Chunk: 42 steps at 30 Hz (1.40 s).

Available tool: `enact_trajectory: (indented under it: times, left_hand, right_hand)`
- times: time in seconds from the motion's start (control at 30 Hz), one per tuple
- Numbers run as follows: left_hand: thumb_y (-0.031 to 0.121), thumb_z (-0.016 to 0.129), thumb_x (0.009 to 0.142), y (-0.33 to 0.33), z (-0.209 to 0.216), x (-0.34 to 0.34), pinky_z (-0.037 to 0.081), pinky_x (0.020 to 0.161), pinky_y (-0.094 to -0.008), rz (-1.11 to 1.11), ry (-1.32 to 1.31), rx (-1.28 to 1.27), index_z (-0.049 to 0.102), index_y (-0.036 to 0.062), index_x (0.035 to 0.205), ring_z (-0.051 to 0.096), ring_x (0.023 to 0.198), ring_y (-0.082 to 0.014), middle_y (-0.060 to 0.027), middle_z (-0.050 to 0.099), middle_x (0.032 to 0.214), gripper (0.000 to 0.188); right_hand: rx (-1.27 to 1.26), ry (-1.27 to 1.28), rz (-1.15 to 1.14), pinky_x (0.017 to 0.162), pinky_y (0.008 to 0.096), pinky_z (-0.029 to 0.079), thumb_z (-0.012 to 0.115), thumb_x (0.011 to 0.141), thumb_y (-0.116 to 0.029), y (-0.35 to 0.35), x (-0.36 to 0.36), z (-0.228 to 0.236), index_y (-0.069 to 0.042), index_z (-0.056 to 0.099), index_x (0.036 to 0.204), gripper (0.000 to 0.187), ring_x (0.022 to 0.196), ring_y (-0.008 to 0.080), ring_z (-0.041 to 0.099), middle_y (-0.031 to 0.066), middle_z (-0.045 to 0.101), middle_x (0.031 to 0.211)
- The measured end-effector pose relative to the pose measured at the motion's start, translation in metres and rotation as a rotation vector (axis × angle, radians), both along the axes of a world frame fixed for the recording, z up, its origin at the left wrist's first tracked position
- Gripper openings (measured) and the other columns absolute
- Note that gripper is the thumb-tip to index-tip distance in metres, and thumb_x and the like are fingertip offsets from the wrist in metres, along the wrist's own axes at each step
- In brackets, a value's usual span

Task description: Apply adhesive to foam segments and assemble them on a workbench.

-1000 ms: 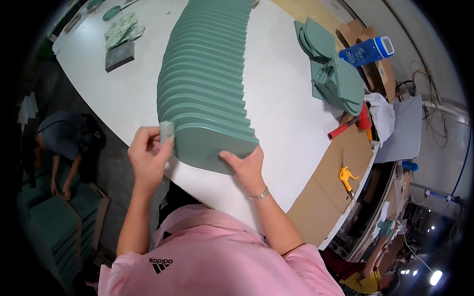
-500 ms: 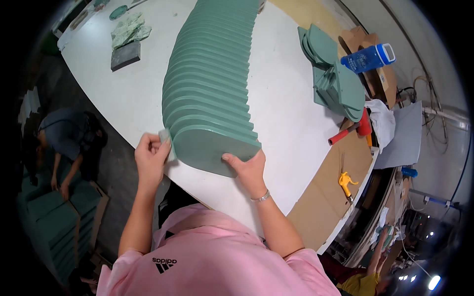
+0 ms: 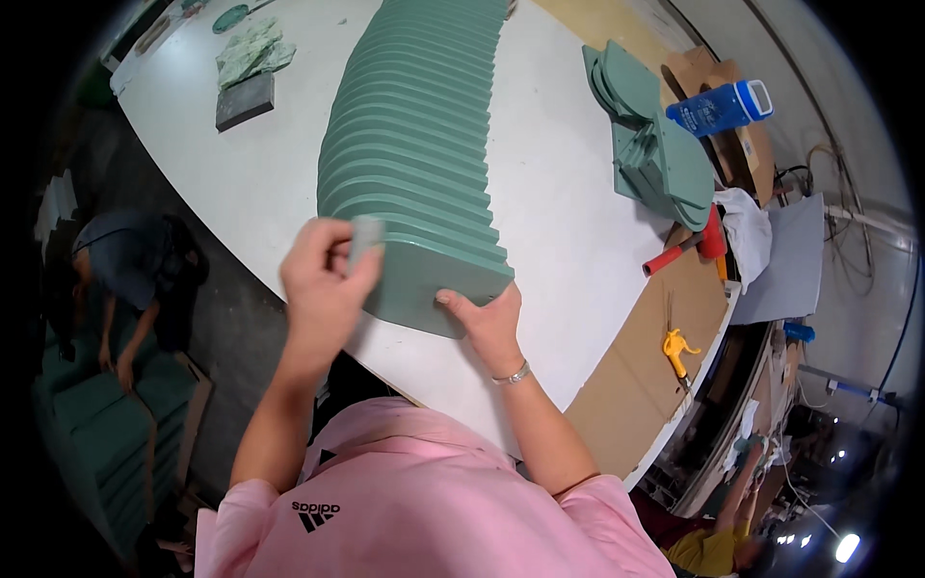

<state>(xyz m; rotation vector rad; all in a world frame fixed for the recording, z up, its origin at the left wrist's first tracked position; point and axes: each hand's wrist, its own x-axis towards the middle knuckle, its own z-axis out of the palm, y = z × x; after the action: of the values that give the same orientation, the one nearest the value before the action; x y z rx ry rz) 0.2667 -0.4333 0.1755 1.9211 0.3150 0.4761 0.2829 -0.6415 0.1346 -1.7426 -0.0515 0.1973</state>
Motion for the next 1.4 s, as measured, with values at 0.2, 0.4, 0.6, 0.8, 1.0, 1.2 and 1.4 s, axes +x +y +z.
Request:
enact_trajectory:
  times: [0.2,0.4,0.6,0.8,1.0,1.2,1.4]
  left_hand:
    - [0.000,0.073,0.072,0.010,-0.004,-0.009,0.051,0.058,-0.0320,0.043,0.034,0.131,0.063,0.0008,0.085,0.063,0.065,-0.0219,-0.0107,0.061,0.078,0.017]
    - [0.001,0.075,0.070,-0.016,0.008,0.005,0.051,0.059,-0.0345,-0.075,-0.090,0.195,0.060,0.0022,0.087,0.061,0.064,-0.0279,-0.0124,0.059,0.081,0.022]
    - [-0.001,0.073,0.074,0.023,-0.012,-0.018,0.047,0.058,-0.0255,0.084,0.119,0.051,0.063,-0.0006,0.086,0.056,0.063,-0.0128,-0.0059,0.059,0.077,0.016]
    - [0.002,0.074,0.078,0.011,-0.006,-0.016,0.042,0.057,-0.0226,0.058,0.097,-0.136,0.064,-0.0014,0.089,0.048,0.062,-0.0071,-0.0034,0.058,0.075,0.015]
    - [0.005,0.074,0.080,0.054,-0.025,-0.024,0.046,0.061,-0.0256,0.139,0.199,-0.049,0.063,-0.0030,0.091,0.052,0.065,-0.0099,-0.0057,0.061,0.079,0.017]
    - [0.010,0.071,0.082,0.060,-0.010,0.049,0.048,0.066,-0.0293,-0.007,0.005,0.078,0.064,0.0001,0.094,0.056,0.069,-0.0180,-0.0076,0.061,0.081,0.017]
    - [0.009,0.074,0.082,0.099,-0.034,0.043,0.048,0.066,-0.0262,-0.087,0.185,-0.020,0.064,-0.0004,0.093,0.056,0.069,-0.0122,-0.0054,0.062,0.082,0.017]
  right_hand:
    - [-0.006,-0.022,-0.034,0.081,0.0298,0.052,0.086,0.078,-0.021,-0.002,-0.001,-0.007,0.002,0.059,0.115,0.051,0.090,0.0144,0.062,0.0071,0.068,0.102]
    - [0.022,0.010,0.002,0.082,0.0302,0.052,0.086,0.077,-0.022,0.001,0.002,0.002,0.002,0.060,0.114,0.051,0.091,0.0147,0.062,0.0077,0.069,0.102]
    - [-0.012,0.018,0.000,0.085,0.0321,0.051,0.086,0.074,-0.016,-0.002,0.002,0.000,0.003,0.058,0.116,0.053,0.094,0.0183,0.063,0.0101,0.068,0.105]
    - [0.022,0.010,-0.009,0.084,0.0305,0.051,0.084,0.077,-0.018,0.002,0.000,0.004,0.002,0.060,0.116,0.049,0.093,0.0159,0.062,0.0083,0.068,0.105]
    - [-0.015,0.043,-0.047,0.087,0.0320,0.050,0.086,0.076,-0.022,0.003,-0.004,0.008,0.003,0.057,0.117,0.056,0.096,0.0175,0.062,0.0101,0.067,0.108]
    - [-0.127,-0.075,-0.267,0.094,0.0349,0.047,0.083,0.075,-0.015,0.030,-0.015,0.020,0.001,0.048,0.128,0.065,0.106,0.0212,0.058,0.0119,0.061,0.115]
    - [-0.090,-0.071,-0.519,0.099,0.0355,0.042,0.075,0.081,-0.012,0.058,-0.028,0.020,0.002,0.046,0.131,0.059,0.109,0.0228,0.054,0.0125,0.057,0.118]
